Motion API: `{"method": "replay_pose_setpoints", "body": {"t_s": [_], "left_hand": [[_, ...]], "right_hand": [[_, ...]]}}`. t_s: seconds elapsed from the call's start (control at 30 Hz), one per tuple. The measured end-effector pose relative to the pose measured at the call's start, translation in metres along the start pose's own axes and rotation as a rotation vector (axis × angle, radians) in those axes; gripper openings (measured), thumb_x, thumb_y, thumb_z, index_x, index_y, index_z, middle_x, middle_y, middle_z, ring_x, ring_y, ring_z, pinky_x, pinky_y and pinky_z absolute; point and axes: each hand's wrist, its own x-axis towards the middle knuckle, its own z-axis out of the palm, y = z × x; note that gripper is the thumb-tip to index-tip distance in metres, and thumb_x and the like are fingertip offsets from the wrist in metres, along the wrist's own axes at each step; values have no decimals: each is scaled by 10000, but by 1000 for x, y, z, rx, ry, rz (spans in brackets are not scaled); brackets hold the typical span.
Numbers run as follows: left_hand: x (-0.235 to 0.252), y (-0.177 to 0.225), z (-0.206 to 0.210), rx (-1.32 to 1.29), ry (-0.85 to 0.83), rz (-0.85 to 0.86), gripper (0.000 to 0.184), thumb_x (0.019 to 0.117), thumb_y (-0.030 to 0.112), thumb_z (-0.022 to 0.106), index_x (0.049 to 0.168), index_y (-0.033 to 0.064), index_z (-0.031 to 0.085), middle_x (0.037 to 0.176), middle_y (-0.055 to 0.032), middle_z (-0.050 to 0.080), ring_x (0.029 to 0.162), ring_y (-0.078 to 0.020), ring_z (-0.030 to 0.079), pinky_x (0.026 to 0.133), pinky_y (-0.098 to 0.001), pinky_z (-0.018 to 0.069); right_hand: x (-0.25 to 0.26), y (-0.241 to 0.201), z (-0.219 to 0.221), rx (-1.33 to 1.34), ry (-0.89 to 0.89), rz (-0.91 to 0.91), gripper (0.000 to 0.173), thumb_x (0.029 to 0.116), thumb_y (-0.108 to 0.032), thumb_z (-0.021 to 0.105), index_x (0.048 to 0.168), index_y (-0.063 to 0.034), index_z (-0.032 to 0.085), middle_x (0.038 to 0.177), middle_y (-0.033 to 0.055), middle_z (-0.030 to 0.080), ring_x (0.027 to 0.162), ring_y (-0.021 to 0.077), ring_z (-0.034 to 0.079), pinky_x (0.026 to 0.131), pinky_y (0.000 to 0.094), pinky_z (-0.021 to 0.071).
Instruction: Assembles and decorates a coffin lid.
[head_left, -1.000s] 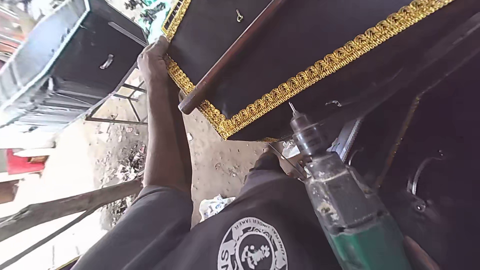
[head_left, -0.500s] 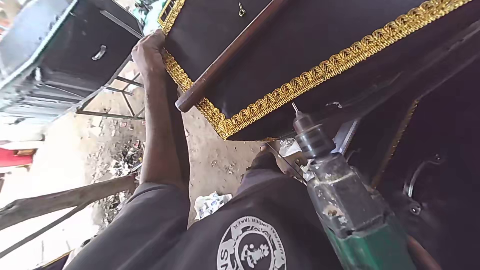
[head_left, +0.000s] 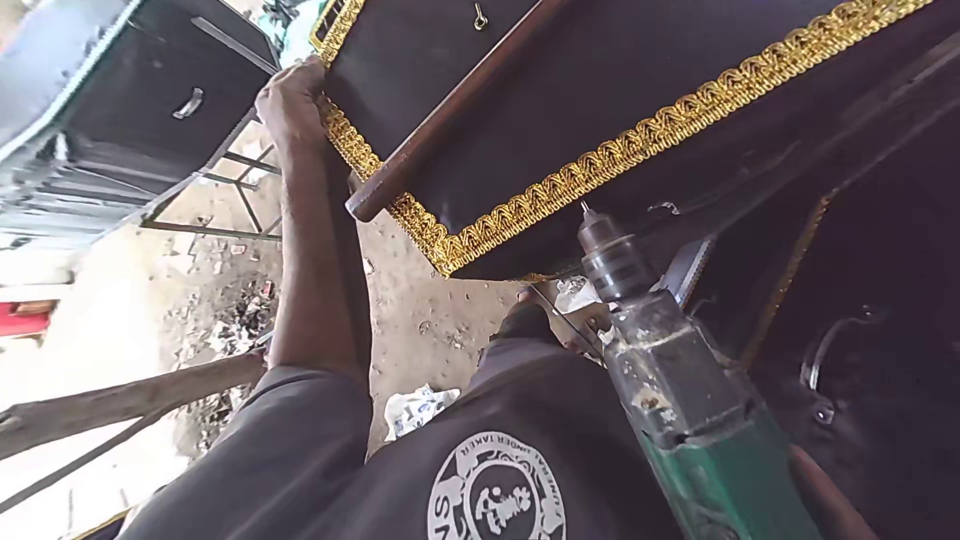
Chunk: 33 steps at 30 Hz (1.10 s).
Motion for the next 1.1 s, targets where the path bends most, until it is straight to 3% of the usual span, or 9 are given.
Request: {"method": "replay_pose_setpoints", "body": {"t_s": [0.43,0.57,0.67,0.73,0.83,0.97,1.1], "left_hand": [[0,-1,1,-13,8,7,143,956,261,663,998,128,697,862,63,682,791,-33,659,744,-274,555],[-4,1,1,-59,-16,36,109,970,237,646,956,136,684,795,84,666,727,-14,649,706,-248,559],[-2,2,0,-42,-22,47,133,975,209,650,857,150,640,706,121,590,622,22,567,637,-205,507],[-6,7,1,-43,-17,25,126,969,217,656,865,148,639,729,100,613,649,6,596,653,-224,530],[-9,6,0,-51,-16,-13,153,950,245,674,978,95,686,851,33,661,763,-46,636,740,-291,546],[-15,8,4,-169,-16,-9,89,940,186,680,933,110,635,766,58,614,672,-34,603,661,-251,535],[-1,-3,0,-234,-80,38,149,937,221,689,958,75,671,827,10,682,759,-88,672,736,-324,585]], "right_hand": [[9,-4,-2,-68,-28,-54,841,874,-491,746,1516,-32,454,1512,-5,531,1353,28,503,1162,266,413],[9,-3,-2,-60,-36,-51,841,880,-492,754,1515,-30,455,1515,-3,533,1356,29,505,1170,273,412],[8,0,-1,-45,-42,-64,851,884,-494,749,1502,7,449,1507,49,530,1360,45,500,1169,283,409],[9,4,-2,-33,-28,-92,847,876,-490,752,1492,12,462,1481,50,555,1336,55,528,1151,290,437],[13,-2,-6,-60,-61,-141,830,881,-443,766,1500,14,456,1490,40,556,1344,64,531,1163,291,437],[8,7,0,41,7,-160,796,850,-371,824,1496,-37,502,1461,43,592,1275,146,612,1091,332,532],[4,14,4,86,14,-209,762,872,-362,811,1491,-39,506,1436,50,606,1226,157,642,1045,331,567]]}}
